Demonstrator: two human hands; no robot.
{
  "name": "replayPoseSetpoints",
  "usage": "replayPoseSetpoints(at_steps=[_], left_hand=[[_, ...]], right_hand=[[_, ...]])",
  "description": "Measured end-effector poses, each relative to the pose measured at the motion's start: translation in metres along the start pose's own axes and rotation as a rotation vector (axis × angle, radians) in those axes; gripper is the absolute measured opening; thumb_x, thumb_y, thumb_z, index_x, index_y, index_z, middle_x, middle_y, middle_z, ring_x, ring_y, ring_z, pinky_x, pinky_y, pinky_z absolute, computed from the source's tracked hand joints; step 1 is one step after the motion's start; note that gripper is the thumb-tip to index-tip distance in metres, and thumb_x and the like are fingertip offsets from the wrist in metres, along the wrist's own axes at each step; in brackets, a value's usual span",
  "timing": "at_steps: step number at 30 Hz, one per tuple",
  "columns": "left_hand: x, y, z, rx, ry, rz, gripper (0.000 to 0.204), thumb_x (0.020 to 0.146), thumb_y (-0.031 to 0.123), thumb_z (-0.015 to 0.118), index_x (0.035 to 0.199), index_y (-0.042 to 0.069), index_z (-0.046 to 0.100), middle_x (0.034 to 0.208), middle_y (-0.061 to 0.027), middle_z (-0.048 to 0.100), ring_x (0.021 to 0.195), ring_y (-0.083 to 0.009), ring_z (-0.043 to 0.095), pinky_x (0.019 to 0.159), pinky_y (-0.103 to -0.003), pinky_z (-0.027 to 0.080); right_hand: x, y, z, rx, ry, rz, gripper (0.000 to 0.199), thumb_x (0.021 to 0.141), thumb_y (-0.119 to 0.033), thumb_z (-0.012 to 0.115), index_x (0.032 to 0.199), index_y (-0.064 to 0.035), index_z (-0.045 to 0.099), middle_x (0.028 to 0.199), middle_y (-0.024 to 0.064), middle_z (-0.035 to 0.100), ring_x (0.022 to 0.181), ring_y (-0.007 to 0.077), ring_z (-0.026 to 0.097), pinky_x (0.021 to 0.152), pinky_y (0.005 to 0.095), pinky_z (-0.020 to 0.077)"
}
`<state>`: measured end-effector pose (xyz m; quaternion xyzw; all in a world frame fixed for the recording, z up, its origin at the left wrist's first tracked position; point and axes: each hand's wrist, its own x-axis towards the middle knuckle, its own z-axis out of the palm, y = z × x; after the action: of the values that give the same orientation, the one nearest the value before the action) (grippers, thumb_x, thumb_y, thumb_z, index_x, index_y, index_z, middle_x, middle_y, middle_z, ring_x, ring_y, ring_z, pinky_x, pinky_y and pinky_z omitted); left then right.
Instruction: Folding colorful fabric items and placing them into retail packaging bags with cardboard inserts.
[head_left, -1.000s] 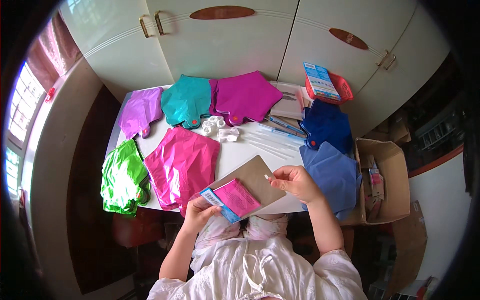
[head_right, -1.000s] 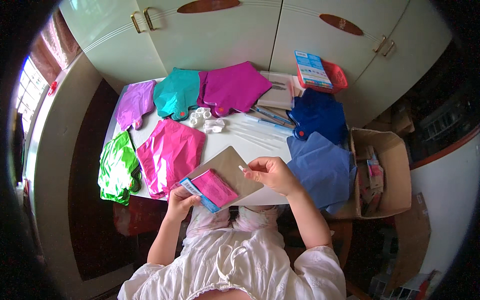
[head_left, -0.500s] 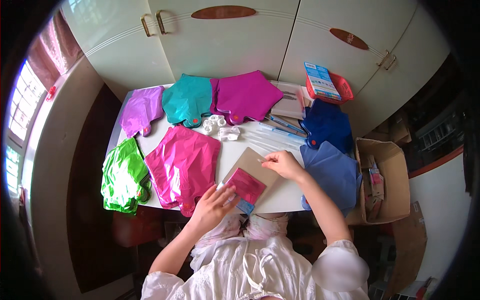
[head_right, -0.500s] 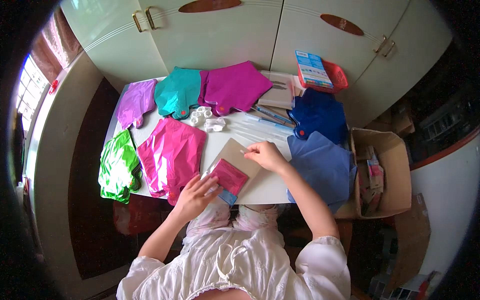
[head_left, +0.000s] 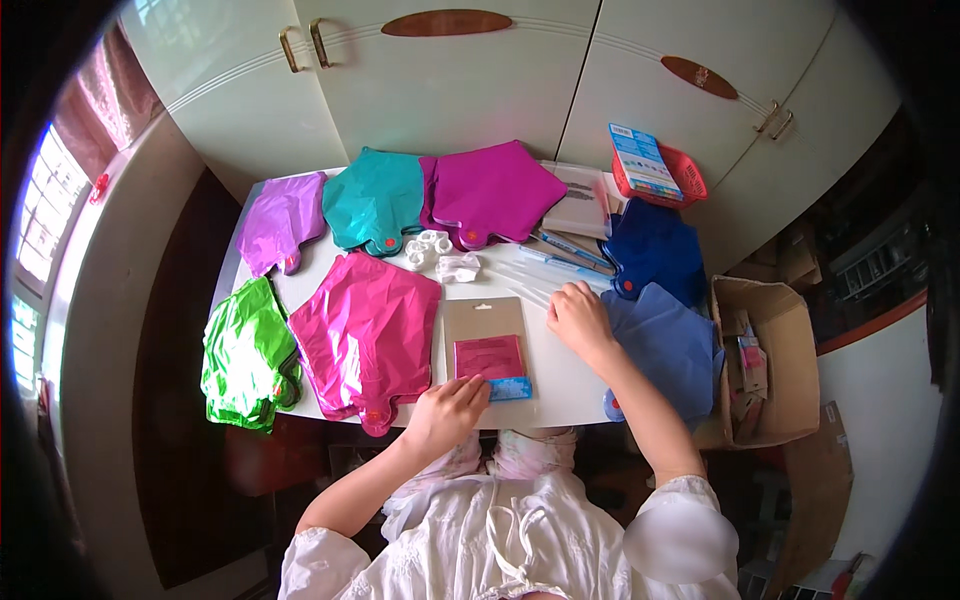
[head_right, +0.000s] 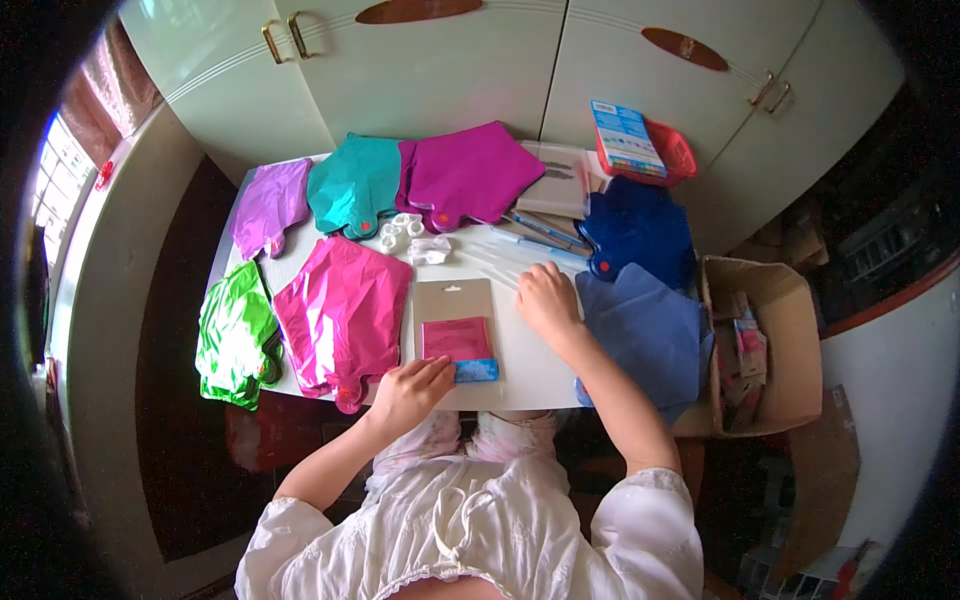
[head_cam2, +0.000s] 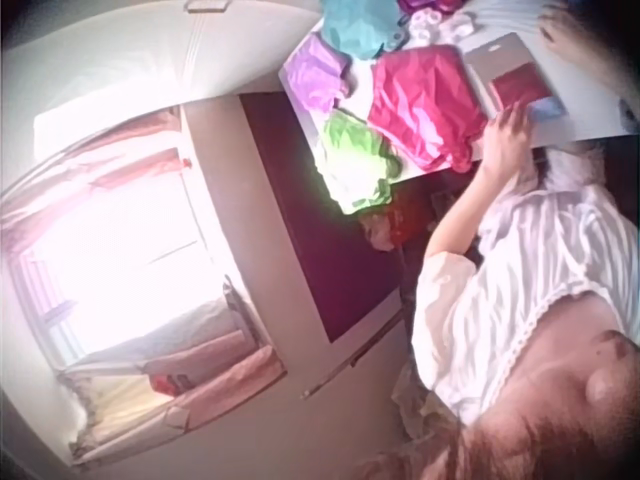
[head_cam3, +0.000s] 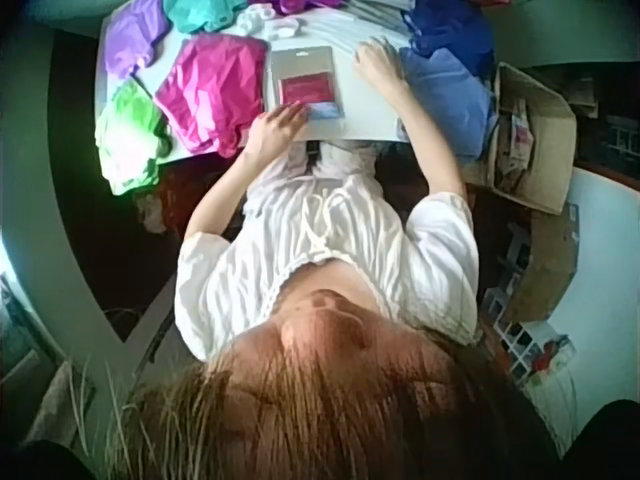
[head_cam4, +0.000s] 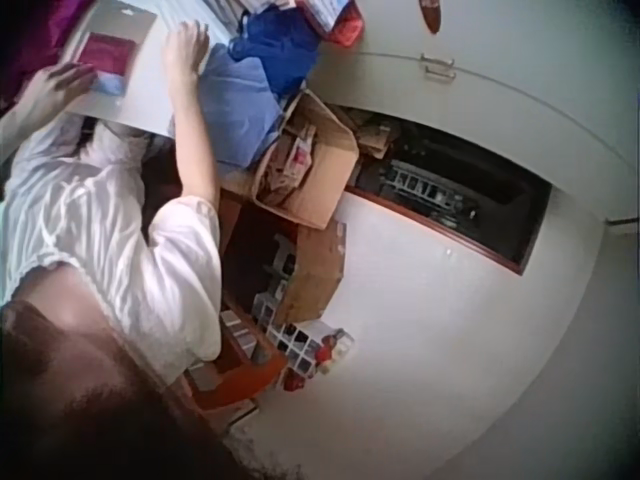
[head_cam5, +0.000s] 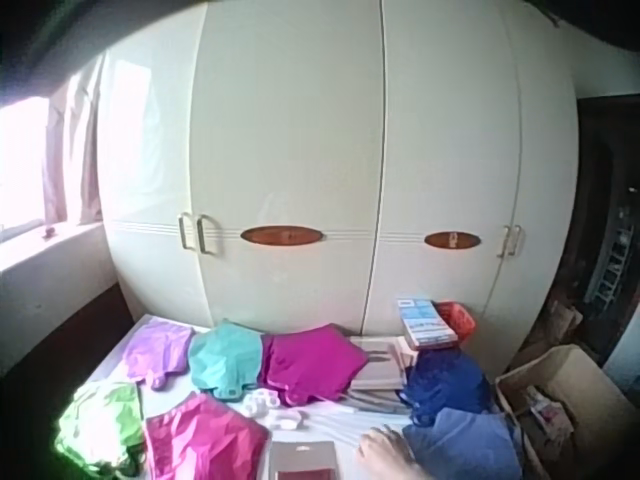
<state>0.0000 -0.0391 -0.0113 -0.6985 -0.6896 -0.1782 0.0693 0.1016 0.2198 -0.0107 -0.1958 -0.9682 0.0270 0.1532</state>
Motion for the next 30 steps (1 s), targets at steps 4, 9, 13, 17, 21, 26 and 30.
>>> replayPoseSetpoints(at_steps=[4,9,13,17,21,26,30], left_hand=[[0.013,-0.003,-0.003,-0.136,-0.026,-0.054,0.023,0.080,0.017,0.059,0.098,0.003,0.061,0.105,-0.0096,0.062,0.081,-0.0203,0.060,0.067,-0.030,0.052],[0.012,-0.011,0.002,-0.019,0.041,0.039,0.024,0.074,0.014,0.059,0.095,0.001,0.060,0.106,-0.0106,0.062,0.076,-0.0180,0.060,0.063,-0.028,0.053],[0.012,-0.009,0.007,0.096,0.054,0.107,0.024,0.068,0.013,0.060,0.089,0.001,0.059,0.106,-0.0130,0.062,0.073,-0.0157,0.058,0.057,-0.027,0.052],[0.013,-0.008,0.007,0.106,0.065,0.108,0.023,0.067,0.014,0.061,0.087,0.002,0.057,0.106,-0.0135,0.062,0.071,-0.0152,0.057,0.055,-0.027,0.052],[0.013,-0.007,0.005,0.114,0.062,0.105,0.023,0.067,0.014,0.061,0.086,0.002,0.057,0.106,-0.0133,0.062,0.071,-0.0149,0.056,0.055,-0.026,0.052],[0.012,-0.007,0.006,0.114,0.057,0.095,0.022,0.067,0.014,0.061,0.085,0.003,0.056,0.108,-0.0135,0.061,0.070,-0.0148,0.056,0.056,-0.026,0.052],[0.011,-0.005,0.005,0.106,0.037,0.075,0.021,0.068,0.016,0.060,0.086,0.005,0.055,0.114,-0.0143,0.059,0.071,-0.0149,0.056,0.058,-0.026,0.051]], right_hand=[[-0.005,0.005,0.003,-0.024,0.077,0.016,0.011,0.073,-0.013,0.064,0.078,-0.0037,0.061,0.079,0.0127,0.062,0.080,0.0290,0.060,0.071,0.0390,0.0501],[-0.029,-0.028,-0.042,0.527,-0.024,0.248,0.010,0.076,-0.006,0.061,0.086,-0.0059,0.059,0.071,0.0093,0.060,0.066,0.0231,0.060,0.059,0.0349,0.0480],[-0.076,-0.051,-0.068,0.854,-0.204,0.073,0.014,0.079,0.000,0.058,0.087,-0.0063,0.067,0.076,0.0067,0.061,0.064,0.0127,0.058,0.053,0.0259,0.0446],[-0.115,-0.072,-0.078,1.094,-0.460,0.072,0.018,0.074,-0.003,0.068,0.092,-0.0023,0.066,0.079,0.0034,0.061,0.068,0.0094,0.060,0.059,0.0225,0.0488],[-0.128,-0.084,-0.071,1.124,-0.546,-0.013,0.034,0.070,-0.014,0.076,0.100,-0.0022,0.063,0.085,0.0038,0.059,0.072,0.0111,0.058,0.068,0.0238,0.0495],[-0.121,-0.092,-0.049,1.075,-0.498,-0.084,0.046,0.067,-0.019,0.080,0.106,-0.0028,0.061,0.087,0.0044,0.058,0.075,0.0142,0.058,0.070,0.0260,0.0491],[-0.122,-0.095,-0.035,0.927,-0.396,-0.091,0.049,0.066,-0.021,0.080,0.108,-0.0035,0.061,0.086,0.0056,0.057,0.073,0.0168,0.059,0.069,0.0283,0.0498]])
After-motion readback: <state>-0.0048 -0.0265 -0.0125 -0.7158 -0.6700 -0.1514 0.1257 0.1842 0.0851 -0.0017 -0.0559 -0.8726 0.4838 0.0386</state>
